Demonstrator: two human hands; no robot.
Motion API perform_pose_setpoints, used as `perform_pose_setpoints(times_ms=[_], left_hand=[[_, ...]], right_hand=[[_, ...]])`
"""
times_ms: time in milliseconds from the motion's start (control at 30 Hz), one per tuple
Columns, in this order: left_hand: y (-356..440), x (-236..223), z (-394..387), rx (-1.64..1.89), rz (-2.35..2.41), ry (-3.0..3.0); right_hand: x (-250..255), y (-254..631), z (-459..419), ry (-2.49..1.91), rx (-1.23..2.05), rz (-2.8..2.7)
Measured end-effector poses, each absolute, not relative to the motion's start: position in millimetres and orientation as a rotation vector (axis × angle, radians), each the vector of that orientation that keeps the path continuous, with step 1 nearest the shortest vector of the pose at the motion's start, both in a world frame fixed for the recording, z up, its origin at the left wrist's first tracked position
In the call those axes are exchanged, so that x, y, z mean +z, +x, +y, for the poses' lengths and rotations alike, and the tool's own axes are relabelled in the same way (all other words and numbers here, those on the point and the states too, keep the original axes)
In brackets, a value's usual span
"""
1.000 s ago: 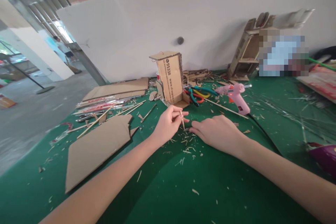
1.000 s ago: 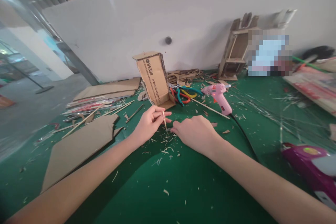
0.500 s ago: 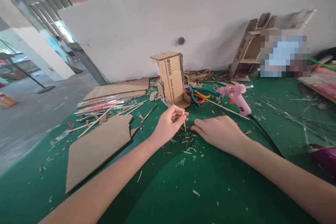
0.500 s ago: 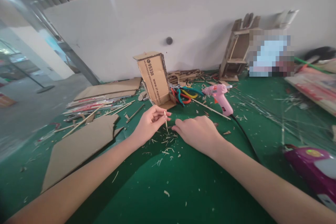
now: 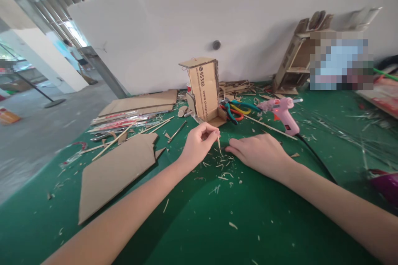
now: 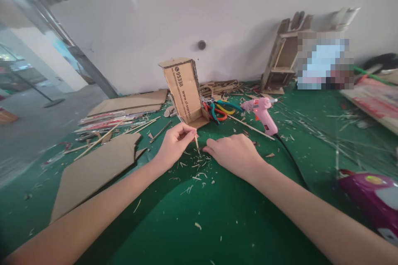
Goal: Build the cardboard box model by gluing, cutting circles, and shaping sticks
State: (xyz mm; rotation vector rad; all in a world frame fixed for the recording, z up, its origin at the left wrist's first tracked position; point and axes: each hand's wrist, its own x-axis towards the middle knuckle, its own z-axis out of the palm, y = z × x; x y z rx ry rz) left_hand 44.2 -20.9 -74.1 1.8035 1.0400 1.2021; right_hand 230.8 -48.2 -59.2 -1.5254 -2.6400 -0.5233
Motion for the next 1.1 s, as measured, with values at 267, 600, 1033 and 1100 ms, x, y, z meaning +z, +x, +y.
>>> perform_pose_setpoints(times_ms=[267,600,1033,1100], left_hand=[[44.2,-76.1,-17.8,1.202,1.035,1.801],[44.5,-73.5,-16.2,1.141,1.014,1.764],[44.3,-75.5,-14.1,1.129,1.020,1.706],[44.6,-75.6,-13.9,1.127,1.017,1.696]], right_hand=[[-59.4,228.7,-50.1,-1.537,-0.565,-2.585],[-61.2,228.6,-49.8,-1.562,-0.629,-2.527],[-62.1,228.4,-51.9,-1.516,-0.604,-2.637],[-62.5,228.6,-51.9,-1.505,-0.619,-2.630]])
